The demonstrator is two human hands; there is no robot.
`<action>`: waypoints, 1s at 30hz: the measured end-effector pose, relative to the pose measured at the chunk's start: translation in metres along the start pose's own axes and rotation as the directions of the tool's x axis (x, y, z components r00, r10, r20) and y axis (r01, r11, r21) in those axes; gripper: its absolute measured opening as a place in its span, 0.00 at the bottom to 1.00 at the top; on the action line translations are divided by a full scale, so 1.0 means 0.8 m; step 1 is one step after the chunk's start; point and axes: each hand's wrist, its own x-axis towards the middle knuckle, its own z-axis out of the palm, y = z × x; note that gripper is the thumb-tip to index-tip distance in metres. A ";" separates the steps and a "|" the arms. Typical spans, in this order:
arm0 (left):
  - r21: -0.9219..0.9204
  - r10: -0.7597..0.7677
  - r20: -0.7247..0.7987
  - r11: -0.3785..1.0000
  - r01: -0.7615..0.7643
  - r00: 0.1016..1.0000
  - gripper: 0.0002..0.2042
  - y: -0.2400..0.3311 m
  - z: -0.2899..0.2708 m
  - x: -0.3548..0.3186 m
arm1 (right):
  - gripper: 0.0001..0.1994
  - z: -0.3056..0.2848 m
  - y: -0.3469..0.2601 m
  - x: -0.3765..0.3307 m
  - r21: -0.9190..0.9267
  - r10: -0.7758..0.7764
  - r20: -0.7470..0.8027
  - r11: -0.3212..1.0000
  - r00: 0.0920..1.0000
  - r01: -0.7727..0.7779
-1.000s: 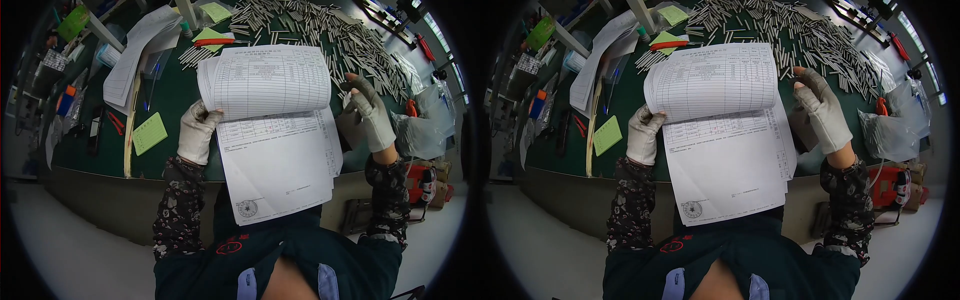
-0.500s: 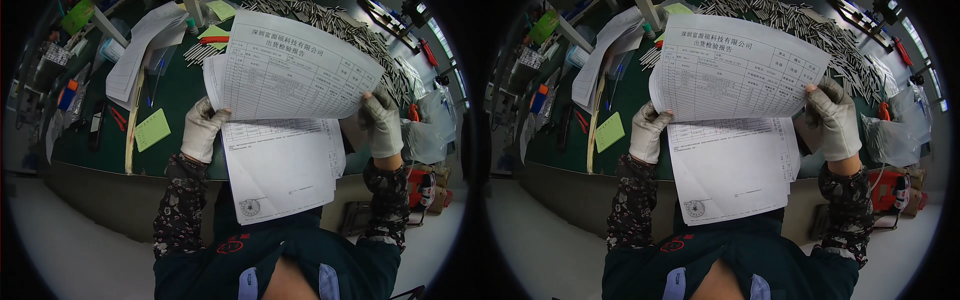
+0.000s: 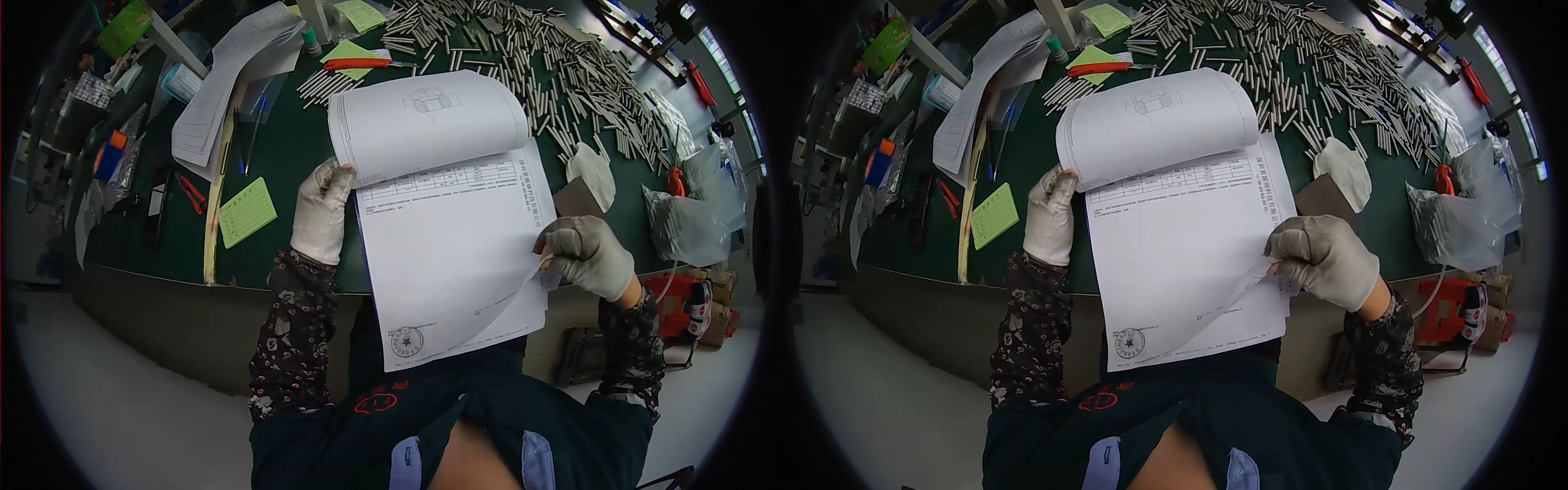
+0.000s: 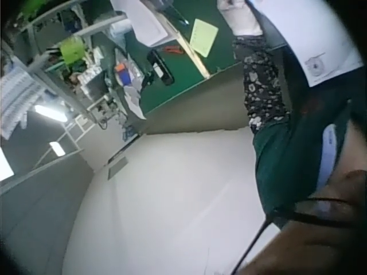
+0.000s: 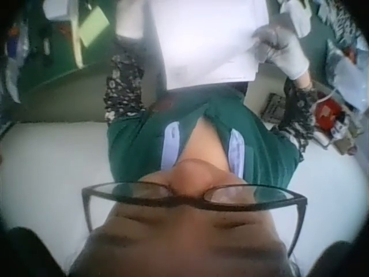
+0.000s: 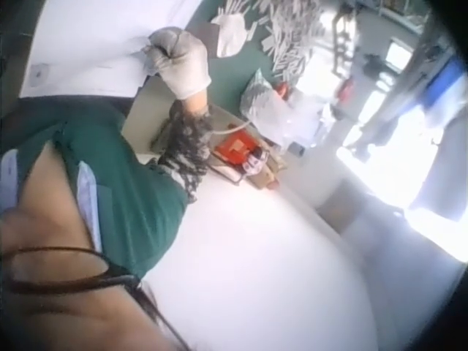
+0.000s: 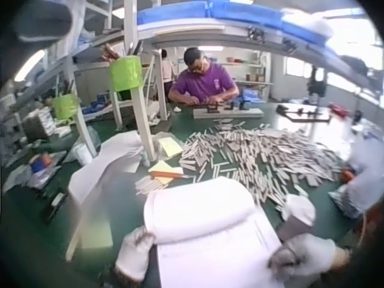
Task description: Inspecting, counting, and organizing small metal pins on a workbench, then using a compressed air gun to clean them.
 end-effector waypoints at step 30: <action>-0.217 -0.043 0.087 0.974 0.061 0.995 0.12 0.002 0.003 0.000 | 0.16 -0.012 0.010 -0.017 0.581 0.514 -0.559 0.803 0.651 -0.136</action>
